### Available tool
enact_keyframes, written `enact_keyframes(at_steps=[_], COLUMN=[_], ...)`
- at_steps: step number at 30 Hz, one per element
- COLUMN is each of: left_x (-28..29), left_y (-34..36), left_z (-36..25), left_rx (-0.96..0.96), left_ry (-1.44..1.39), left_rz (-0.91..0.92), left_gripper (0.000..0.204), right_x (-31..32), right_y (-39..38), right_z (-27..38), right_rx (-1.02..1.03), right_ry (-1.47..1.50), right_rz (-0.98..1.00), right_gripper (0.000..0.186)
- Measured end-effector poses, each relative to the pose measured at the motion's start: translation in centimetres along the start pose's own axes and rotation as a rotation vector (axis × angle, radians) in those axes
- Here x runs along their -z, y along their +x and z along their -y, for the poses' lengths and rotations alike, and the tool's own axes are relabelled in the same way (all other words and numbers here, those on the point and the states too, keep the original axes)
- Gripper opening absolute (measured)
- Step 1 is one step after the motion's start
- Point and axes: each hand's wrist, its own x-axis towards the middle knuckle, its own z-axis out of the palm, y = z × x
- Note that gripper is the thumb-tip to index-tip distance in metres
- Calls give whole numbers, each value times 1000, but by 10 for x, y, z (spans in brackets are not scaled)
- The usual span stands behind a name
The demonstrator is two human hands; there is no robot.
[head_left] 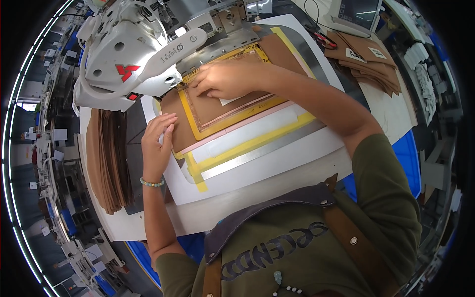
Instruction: Operator is using an automated sewing machine to attach labels onto leather panels.
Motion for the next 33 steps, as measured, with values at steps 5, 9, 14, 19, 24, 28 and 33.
enact_keyframes(at_steps=[5, 9, 14, 19, 24, 28, 33], left_x=[-7, -18, -39, -54, -57, -57, -57], left_y=[7, 18, 33, 40, 40, 40, 41], left_z=[-23, -31, -33, -29, -26, -26, -24], left_rx=[-140, -173, -259, -253, -256, -260, -310], left_ry=[56, 58, 196, 297, 348, 372, 360], left_rz=[68, 146, 178, 218, 205, 212, 123], left_gripper=[23, 27, 39, 49, 53, 53, 50], right_x=[72, 90, 54, 37, 35, 32, 24], right_y=[-62, -115, -130, -121, -120, -118, -114], right_z=[1, 13, 16, 10, 15, 14, 10], right_rx=[-185, -443, -365, -346, -367, -405, -298], right_ry=[-55, -181, -264, -427, -493, -434, -608], right_rz=[-190, 53, 2, 27, 62, 21, -35], right_gripper=[30, 33, 37, 42, 45, 43, 36])
